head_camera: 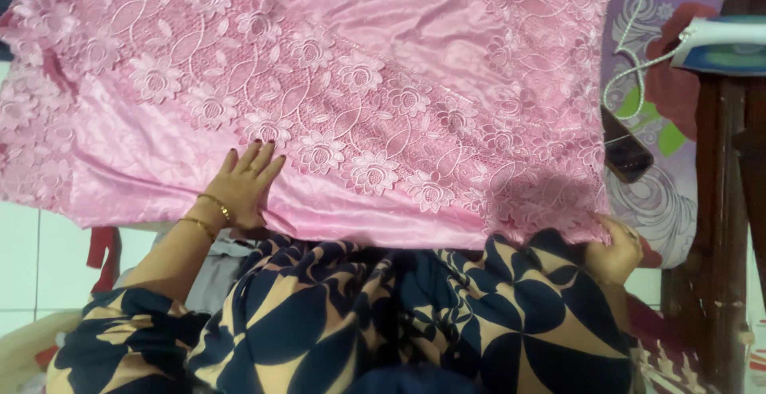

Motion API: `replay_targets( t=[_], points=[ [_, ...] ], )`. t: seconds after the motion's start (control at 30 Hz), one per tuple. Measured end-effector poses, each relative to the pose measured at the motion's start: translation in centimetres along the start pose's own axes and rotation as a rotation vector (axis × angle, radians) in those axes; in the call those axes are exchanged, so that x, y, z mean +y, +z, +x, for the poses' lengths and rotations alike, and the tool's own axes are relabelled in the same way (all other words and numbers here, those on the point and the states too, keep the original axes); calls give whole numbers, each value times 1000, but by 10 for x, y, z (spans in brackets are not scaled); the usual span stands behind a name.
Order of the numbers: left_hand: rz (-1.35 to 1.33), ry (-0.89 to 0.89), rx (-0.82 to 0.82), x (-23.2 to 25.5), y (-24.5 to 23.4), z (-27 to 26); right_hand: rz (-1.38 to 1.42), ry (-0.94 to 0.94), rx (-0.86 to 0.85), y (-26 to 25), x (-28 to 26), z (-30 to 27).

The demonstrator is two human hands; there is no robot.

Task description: The person unfolds and smooths a pink lace fabric on a table, then uses an electric iron to press the material. The person repeatedly adjusts the fabric and irons different sections to remove wrinkles.

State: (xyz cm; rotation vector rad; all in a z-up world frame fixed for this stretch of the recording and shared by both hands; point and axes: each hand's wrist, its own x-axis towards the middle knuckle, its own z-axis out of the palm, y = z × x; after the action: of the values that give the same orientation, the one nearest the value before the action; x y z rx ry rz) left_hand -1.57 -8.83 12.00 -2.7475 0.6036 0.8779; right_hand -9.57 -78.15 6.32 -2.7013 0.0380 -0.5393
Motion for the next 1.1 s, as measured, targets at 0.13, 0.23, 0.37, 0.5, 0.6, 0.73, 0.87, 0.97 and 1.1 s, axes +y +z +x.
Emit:
replay_targets(
  t=[0.13,0.23,0.37,0.5,0.6,0.73,0.87,0.97,1.1],
  points=[
    [146,35,-239,10,-26,-2,-8,25,12,-3,-3,7],
    [259,63,-214,18,-21,0,-10,5,60,-5,-3,14],
    [185,1,-90,19,14,11,43,125,140,-8,-8,37],
    [-197,-93,186,-10,52,37,165,132,174,-18,-16,65],
    [-436,-164,475,-26,65,54,233,93,176,-21,-24,78],
    [-319,-129,639,-18,61,66,175,124,231,-17,-31,91],
    [-218,-157,671,-8,44,65,314,193,260,-11,-37,90],
    [-234,-137,788,-10,29,68,277,216,281,-7,-39,92],
    [-338,-113,811,-20,26,57,315,186,249,-13,-37,80]
  ],
)
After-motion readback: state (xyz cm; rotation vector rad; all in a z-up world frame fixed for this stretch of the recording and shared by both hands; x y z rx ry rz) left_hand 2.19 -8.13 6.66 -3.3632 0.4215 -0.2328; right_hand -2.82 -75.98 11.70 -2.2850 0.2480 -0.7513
